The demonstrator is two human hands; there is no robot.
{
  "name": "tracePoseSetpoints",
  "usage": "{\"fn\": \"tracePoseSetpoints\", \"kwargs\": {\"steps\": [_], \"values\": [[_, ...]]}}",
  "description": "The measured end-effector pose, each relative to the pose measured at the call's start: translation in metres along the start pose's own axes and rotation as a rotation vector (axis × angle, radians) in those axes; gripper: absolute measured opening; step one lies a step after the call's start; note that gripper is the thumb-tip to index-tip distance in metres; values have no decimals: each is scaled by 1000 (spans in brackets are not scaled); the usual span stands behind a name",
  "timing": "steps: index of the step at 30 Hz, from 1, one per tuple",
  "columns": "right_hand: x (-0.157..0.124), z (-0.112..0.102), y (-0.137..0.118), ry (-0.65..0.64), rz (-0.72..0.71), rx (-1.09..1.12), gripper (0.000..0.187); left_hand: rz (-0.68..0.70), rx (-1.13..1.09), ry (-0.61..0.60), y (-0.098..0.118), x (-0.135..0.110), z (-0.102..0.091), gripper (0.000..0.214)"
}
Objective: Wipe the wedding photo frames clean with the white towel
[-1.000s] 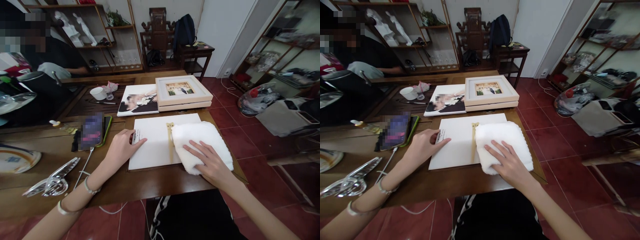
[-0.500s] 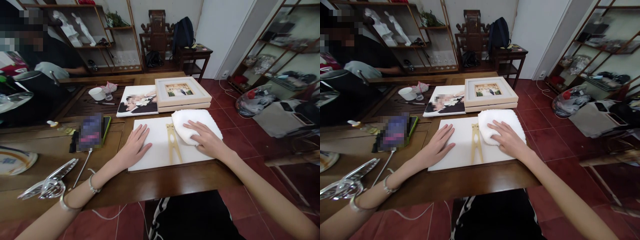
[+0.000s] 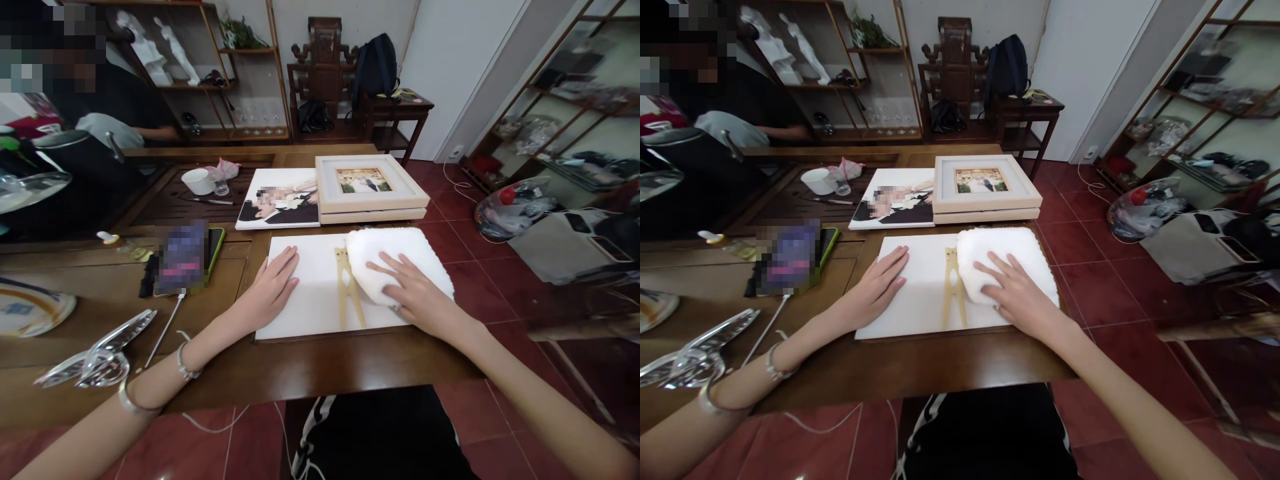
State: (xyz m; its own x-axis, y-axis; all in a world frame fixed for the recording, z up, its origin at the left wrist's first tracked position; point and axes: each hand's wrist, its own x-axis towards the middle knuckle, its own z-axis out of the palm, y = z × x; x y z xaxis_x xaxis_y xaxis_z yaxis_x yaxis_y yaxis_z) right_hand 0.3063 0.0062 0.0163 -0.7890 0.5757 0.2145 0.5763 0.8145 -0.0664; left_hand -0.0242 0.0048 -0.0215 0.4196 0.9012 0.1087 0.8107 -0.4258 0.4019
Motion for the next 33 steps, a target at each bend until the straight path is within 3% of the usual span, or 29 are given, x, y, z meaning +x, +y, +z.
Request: {"fn": "tracePoseSetpoints", "kwargs": {"steps": [5,9,15,25,29,33], "values": [[-41,-17,-46,5,-8,48,33,14,-1,9,1,0,-1,52],[-58,-26,-62,-23,-3,106,35,17,11,6,1,0,-2,51],[-42,-17,-38,-27,-2,164,31,8,1,-8,3,0,-3,51],[36,-1,33,-51,113,178,24,-7,-2,-30,7,1,-6,47],[41,3,31,-21,137,115,27,-9,2,-43,7,1,-6,48],[20,1,9,1,83,112,25,-2,0,-43,7,1,-7,49]]}}
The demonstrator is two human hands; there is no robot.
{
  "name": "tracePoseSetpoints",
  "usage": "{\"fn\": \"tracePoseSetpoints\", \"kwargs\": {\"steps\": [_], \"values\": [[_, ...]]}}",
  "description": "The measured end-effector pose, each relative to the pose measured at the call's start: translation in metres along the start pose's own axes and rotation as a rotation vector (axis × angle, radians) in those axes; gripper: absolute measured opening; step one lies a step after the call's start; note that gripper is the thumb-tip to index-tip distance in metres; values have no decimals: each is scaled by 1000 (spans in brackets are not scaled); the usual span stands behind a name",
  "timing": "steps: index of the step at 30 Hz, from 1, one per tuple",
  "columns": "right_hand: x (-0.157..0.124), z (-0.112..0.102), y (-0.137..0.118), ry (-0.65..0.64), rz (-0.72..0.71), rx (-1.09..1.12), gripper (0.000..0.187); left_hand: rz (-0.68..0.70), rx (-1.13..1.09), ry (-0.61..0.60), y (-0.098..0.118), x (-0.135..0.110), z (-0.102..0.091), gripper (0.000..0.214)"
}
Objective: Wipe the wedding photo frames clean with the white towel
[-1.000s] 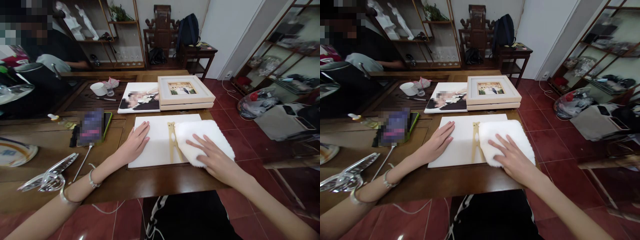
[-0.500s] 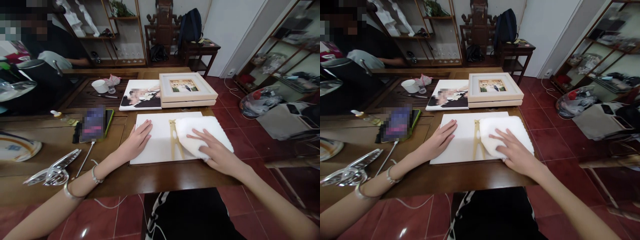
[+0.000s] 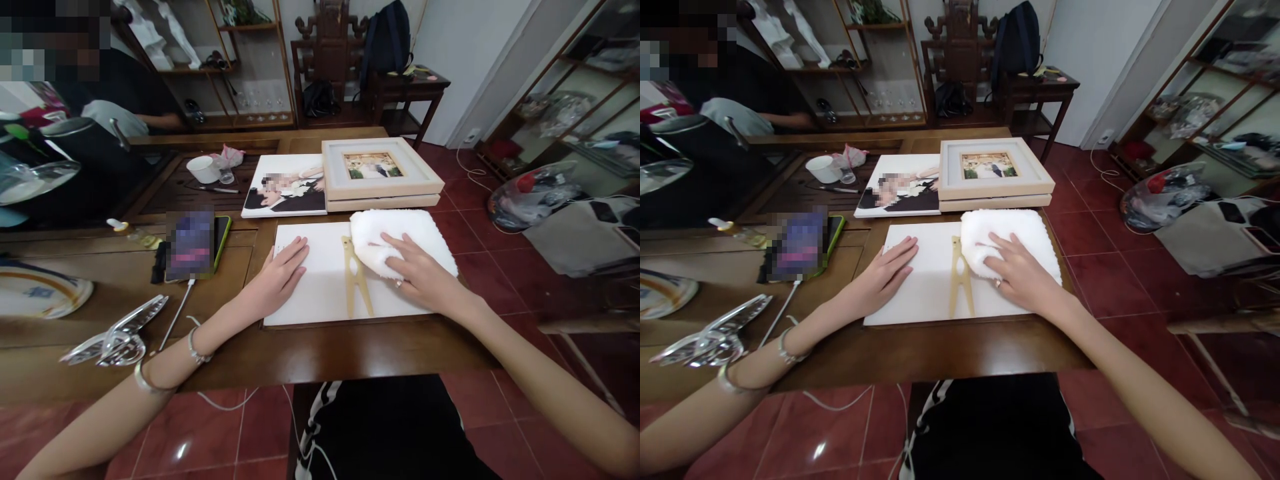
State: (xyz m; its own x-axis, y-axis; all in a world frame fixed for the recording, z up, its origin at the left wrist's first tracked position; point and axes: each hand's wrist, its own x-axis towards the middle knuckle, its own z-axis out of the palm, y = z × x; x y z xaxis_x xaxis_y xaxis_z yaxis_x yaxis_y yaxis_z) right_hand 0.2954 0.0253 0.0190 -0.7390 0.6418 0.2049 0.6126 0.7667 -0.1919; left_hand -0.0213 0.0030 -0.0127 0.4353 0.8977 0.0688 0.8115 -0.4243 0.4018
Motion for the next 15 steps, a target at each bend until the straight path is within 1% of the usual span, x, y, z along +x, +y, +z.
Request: {"fn": "tracePoseSetpoints", "kwargs": {"steps": [2,6,9,12,15], "values": [[-17,-4,-15,-16,-27,17,25,6,-3,4,0,0,0,49],[-50,-16,-48,-71,-33,48,34,7,-7,8,0,0,0,48],[-69,-27,-66,-106,-39,72,37,7,-7,8,0,0,0,48],[-74,-36,-68,-117,-47,114,40,8,-10,10,0,0,0,48],[-63,-36,-53,-128,-37,140,38,5,-19,10,0,0,0,48]]}}
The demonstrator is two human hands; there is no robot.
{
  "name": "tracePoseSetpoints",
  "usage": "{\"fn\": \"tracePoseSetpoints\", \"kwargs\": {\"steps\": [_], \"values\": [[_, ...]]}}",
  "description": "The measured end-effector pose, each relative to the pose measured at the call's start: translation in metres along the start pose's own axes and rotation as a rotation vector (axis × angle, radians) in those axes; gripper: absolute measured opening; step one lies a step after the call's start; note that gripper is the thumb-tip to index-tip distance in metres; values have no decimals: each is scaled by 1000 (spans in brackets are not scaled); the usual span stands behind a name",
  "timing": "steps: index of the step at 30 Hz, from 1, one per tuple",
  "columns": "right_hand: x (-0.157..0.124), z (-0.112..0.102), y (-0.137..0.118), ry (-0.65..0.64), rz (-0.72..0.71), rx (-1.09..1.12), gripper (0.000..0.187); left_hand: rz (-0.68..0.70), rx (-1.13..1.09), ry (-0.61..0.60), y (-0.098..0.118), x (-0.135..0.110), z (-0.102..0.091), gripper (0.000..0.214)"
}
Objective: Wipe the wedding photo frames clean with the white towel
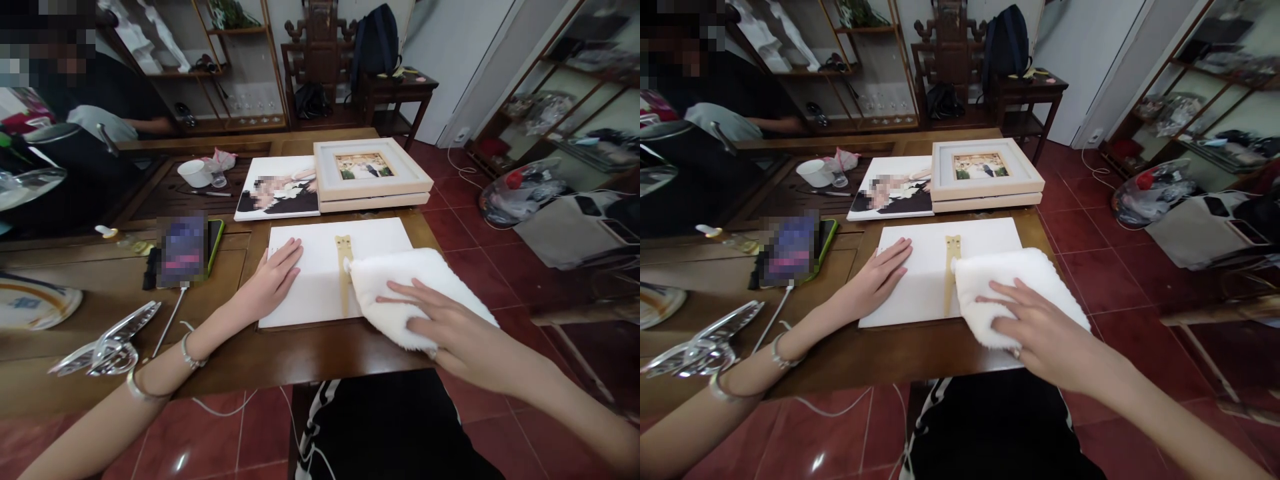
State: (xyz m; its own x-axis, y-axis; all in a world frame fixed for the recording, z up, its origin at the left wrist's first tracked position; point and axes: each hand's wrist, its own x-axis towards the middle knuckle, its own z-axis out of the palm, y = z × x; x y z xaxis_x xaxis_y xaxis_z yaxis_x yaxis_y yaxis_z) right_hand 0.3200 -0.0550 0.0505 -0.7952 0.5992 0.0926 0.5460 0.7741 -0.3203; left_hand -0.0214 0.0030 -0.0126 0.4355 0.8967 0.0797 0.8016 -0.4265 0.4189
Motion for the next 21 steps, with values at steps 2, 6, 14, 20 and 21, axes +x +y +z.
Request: {"fn": "tracePoseSetpoints", "kwargs": {"steps": [2,6,14,20,21], "values": [[15,0,17,13,21,9,34,-6,-9,4,-1,0,0,49],[61,8,45,106,90,55,21,-19,-19,18,-2,0,2,50],[124,33,54,197,173,6,25,-23,-9,-12,-3,0,0,50],[93,34,21,107,25,-21,41,-3,-7,7,-4,0,3,50],[85,34,12,85,10,-23,40,0,-7,14,-5,-1,4,50]]}}
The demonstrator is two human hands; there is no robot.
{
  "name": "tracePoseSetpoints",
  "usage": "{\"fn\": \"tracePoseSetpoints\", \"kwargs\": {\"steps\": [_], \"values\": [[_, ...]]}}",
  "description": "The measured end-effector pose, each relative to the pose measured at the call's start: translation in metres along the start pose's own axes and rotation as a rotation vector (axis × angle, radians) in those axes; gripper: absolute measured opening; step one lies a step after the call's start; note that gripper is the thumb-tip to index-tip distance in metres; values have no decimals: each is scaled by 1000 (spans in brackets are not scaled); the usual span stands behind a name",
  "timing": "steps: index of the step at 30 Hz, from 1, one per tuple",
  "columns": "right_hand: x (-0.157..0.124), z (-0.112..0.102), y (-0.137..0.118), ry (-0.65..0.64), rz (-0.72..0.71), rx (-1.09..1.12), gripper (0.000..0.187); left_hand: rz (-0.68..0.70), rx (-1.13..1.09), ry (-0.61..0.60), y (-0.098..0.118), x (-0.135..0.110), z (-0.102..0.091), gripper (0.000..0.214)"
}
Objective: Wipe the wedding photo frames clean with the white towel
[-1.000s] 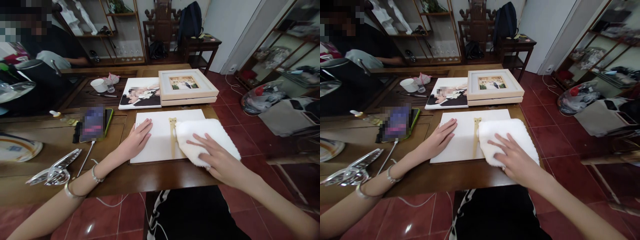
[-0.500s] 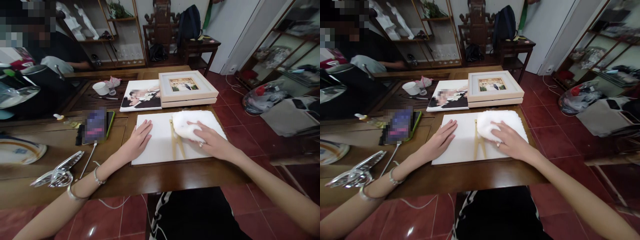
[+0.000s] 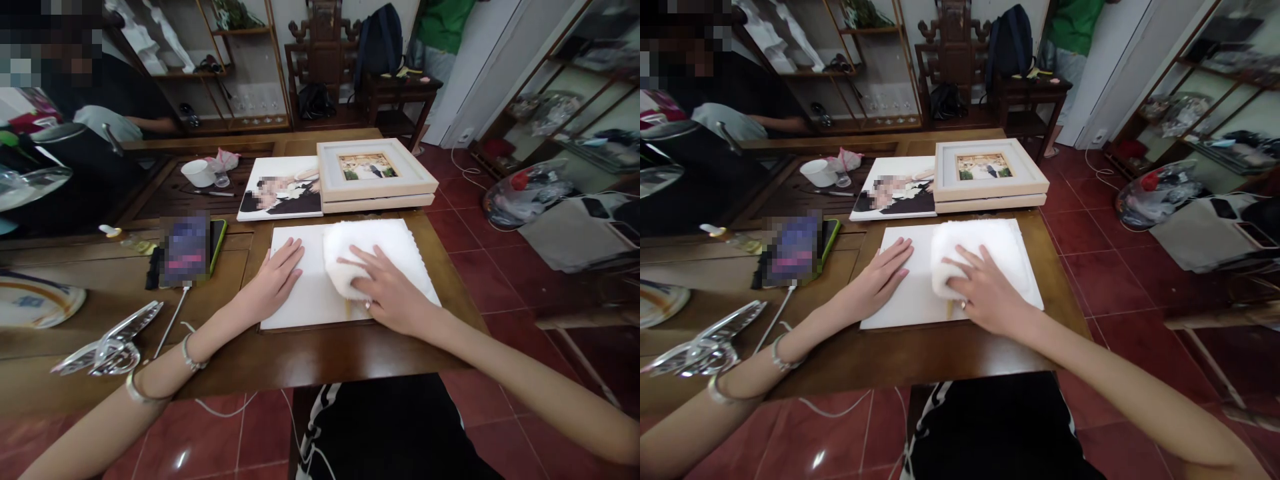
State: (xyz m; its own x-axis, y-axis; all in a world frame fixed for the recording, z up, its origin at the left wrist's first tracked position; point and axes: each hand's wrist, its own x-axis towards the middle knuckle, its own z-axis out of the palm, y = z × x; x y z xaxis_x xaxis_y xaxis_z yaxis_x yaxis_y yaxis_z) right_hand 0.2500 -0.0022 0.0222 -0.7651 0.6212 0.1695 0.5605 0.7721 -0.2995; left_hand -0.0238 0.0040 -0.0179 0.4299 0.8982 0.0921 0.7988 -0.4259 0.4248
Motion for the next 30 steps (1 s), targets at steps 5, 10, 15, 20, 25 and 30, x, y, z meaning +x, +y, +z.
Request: {"fn": "tracePoseSetpoints", "kwargs": {"steps": [5,10,15,20,25,30], "values": [[-36,2,-42,-77,-112,9,30,13,-5,10,-2,0,1,49],[-44,3,-47,-125,-265,19,17,11,1,18,-2,-1,1,49],[-13,-3,-21,-130,-174,6,31,1,16,-4,0,0,1,50],[35,-2,6,-88,-144,-93,35,4,11,1,-1,1,1,50],[66,11,17,-53,-105,-176,36,2,-2,4,-2,0,2,50],[49,17,-7,-81,-172,-230,29,6,-4,5,-1,0,1,51]]}}
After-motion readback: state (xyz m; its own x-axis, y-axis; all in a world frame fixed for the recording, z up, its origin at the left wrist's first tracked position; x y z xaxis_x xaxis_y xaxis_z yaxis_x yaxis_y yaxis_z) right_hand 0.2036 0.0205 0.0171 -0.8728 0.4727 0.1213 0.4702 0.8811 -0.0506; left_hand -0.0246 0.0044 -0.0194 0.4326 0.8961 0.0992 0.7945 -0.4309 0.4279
